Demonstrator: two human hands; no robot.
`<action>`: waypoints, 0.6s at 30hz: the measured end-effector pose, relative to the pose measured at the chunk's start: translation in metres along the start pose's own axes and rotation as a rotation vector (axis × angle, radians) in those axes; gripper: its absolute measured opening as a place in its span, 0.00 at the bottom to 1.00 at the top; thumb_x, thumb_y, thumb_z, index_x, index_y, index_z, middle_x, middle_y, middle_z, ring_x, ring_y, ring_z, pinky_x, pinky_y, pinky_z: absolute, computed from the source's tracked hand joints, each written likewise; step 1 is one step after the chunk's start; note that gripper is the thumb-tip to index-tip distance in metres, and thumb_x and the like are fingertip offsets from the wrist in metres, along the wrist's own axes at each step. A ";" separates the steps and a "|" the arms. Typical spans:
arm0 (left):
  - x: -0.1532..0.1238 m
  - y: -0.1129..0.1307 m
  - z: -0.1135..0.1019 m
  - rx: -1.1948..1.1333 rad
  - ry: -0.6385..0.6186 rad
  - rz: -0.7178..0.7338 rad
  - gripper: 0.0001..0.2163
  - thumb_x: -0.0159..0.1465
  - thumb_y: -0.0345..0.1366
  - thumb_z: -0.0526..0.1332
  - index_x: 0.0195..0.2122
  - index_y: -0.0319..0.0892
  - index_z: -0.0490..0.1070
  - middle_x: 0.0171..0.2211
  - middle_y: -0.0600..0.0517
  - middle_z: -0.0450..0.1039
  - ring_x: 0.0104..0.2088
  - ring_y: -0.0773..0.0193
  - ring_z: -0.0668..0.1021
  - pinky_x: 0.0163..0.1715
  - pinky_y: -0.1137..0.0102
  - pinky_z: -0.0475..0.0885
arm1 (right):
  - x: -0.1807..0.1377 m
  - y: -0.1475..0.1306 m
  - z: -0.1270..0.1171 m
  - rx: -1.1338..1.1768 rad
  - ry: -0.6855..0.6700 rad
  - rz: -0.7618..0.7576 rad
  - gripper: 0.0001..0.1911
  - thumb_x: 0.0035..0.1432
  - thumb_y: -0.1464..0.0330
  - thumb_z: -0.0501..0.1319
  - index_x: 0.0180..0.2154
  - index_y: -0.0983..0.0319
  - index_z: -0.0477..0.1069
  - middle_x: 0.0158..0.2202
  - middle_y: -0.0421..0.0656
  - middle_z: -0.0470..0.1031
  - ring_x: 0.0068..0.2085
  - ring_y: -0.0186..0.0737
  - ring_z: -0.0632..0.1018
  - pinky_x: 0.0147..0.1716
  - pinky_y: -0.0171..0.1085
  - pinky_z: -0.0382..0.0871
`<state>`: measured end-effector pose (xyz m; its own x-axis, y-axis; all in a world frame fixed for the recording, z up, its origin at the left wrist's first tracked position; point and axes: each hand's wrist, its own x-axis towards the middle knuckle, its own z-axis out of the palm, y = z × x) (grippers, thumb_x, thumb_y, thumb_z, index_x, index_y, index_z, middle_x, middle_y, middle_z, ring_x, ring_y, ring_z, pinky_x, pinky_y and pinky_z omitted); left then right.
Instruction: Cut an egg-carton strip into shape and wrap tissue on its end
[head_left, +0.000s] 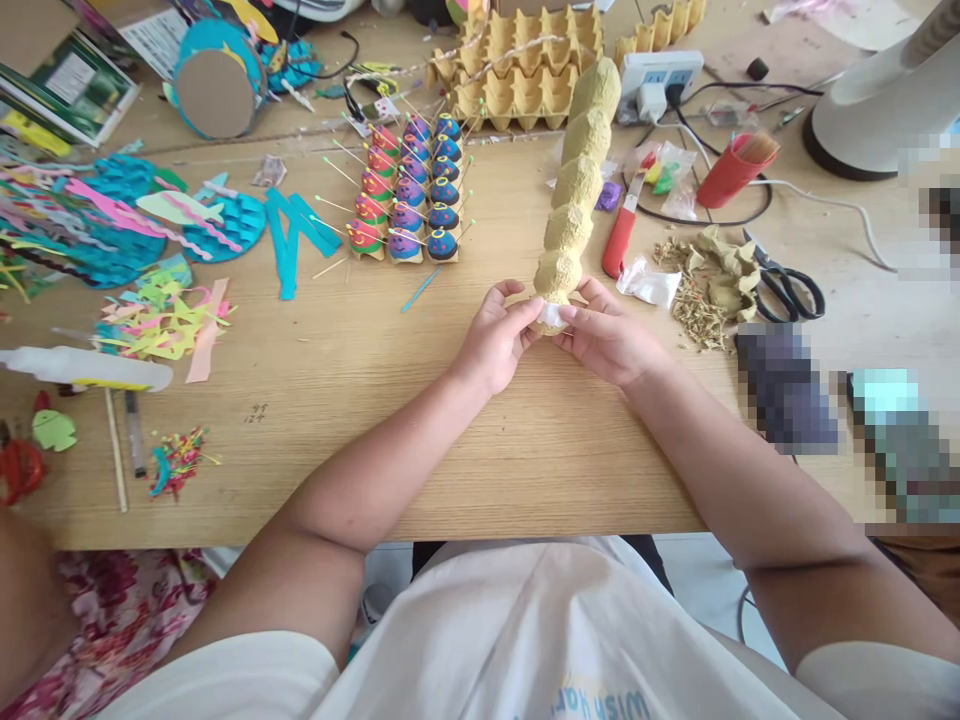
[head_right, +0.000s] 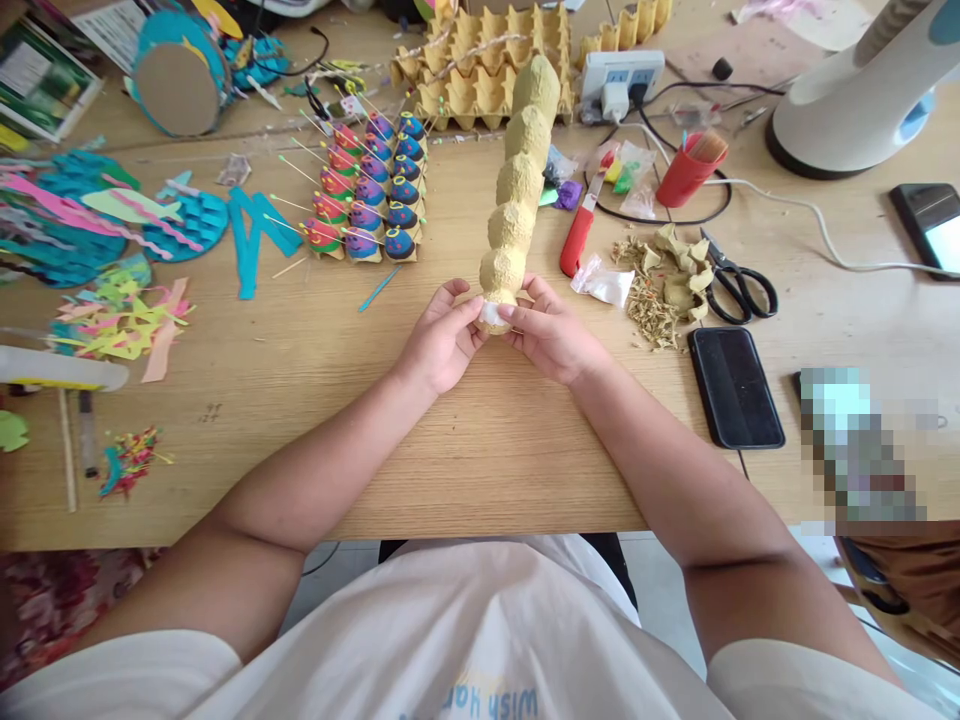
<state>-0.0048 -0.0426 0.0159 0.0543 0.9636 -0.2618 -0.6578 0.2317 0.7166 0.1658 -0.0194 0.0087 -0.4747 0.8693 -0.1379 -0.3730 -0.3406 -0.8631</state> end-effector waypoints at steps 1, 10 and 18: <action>0.000 0.000 0.001 0.000 0.010 -0.002 0.19 0.61 0.29 0.76 0.43 0.48 0.67 0.30 0.61 0.80 0.32 0.71 0.81 0.36 0.75 0.71 | 0.000 0.000 0.000 -0.003 -0.003 -0.001 0.25 0.55 0.60 0.80 0.50 0.50 0.71 0.49 0.36 0.83 0.48 0.38 0.82 0.48 0.39 0.80; -0.001 0.004 0.003 0.014 -0.022 -0.062 0.14 0.65 0.40 0.76 0.44 0.48 0.72 0.34 0.59 0.80 0.33 0.70 0.80 0.35 0.75 0.72 | 0.000 -0.003 -0.001 0.017 -0.027 -0.009 0.24 0.57 0.59 0.79 0.49 0.49 0.71 0.46 0.35 0.84 0.46 0.36 0.83 0.47 0.37 0.81; 0.000 0.001 0.001 0.005 0.020 -0.050 0.19 0.59 0.30 0.76 0.43 0.49 0.68 0.34 0.60 0.80 0.34 0.70 0.80 0.37 0.74 0.71 | 0.001 -0.001 0.001 -0.014 -0.045 -0.009 0.27 0.52 0.60 0.82 0.48 0.50 0.71 0.44 0.36 0.84 0.47 0.38 0.83 0.49 0.40 0.81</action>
<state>-0.0043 -0.0417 0.0173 0.0722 0.9480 -0.3099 -0.6512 0.2801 0.7053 0.1643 -0.0185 0.0097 -0.5066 0.8554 -0.1082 -0.3663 -0.3271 -0.8711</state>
